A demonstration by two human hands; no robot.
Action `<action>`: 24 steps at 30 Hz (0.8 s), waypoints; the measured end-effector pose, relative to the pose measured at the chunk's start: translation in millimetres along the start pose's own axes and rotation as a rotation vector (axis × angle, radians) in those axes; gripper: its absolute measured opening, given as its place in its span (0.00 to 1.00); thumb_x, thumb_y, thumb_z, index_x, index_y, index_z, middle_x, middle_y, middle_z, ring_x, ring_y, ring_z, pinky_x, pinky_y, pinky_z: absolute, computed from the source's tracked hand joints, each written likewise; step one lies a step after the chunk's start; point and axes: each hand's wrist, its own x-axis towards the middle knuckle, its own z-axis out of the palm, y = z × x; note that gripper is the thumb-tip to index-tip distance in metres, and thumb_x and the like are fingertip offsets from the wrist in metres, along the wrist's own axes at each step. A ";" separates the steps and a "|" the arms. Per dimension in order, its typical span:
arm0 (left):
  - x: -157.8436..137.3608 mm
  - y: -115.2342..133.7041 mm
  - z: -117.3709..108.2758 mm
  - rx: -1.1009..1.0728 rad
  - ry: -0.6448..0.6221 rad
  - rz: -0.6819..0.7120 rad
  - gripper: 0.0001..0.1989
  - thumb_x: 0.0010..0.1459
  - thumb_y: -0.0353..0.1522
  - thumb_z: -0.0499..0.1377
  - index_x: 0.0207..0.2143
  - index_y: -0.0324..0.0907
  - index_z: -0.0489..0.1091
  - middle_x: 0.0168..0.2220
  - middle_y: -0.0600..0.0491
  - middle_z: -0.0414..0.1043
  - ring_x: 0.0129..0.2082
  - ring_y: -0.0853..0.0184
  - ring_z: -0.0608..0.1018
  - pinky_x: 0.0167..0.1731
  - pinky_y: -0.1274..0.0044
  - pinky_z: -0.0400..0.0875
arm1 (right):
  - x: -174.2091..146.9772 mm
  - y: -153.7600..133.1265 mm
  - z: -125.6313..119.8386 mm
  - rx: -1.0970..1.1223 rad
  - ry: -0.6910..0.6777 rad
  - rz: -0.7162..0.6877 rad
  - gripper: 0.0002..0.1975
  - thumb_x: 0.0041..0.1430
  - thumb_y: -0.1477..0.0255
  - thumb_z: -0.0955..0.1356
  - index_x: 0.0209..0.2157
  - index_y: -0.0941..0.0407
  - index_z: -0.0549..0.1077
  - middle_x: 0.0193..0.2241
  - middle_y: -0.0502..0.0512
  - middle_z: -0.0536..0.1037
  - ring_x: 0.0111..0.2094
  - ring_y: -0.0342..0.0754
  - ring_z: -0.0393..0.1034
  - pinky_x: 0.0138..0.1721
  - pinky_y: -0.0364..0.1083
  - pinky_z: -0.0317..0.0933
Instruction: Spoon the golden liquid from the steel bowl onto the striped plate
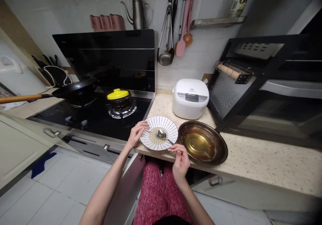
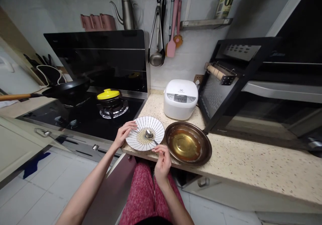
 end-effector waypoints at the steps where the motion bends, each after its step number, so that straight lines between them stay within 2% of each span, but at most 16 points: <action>1: -0.1 -0.2 -0.1 -0.001 0.001 0.001 0.18 0.71 0.39 0.54 0.40 0.42 0.82 0.46 0.42 0.82 0.58 0.51 0.76 0.61 0.55 0.68 | 1.4 -2.4 -0.2 0.004 0.002 -0.007 0.13 0.75 0.70 0.61 0.34 0.53 0.72 0.33 0.53 0.77 0.36 0.47 0.75 0.39 0.48 0.70; 13: -0.3 -0.8 -1.5 0.005 0.008 -0.008 0.18 0.71 0.40 0.55 0.40 0.41 0.83 0.46 0.42 0.82 0.58 0.50 0.76 0.61 0.54 0.68 | 15.8 -34.0 -14.1 -0.027 0.080 -0.046 0.13 0.74 0.70 0.61 0.34 0.53 0.71 0.32 0.52 0.78 0.34 0.47 0.75 0.39 0.49 0.70; 24: 0.5 -0.5 -3.4 0.024 -0.008 0.001 0.18 0.71 0.39 0.54 0.41 0.42 0.82 0.46 0.43 0.82 0.59 0.50 0.76 0.60 0.54 0.68 | 30.9 -37.4 -59.4 -0.161 0.210 -0.077 0.13 0.74 0.68 0.62 0.34 0.54 0.71 0.32 0.53 0.76 0.33 0.47 0.75 0.36 0.49 0.73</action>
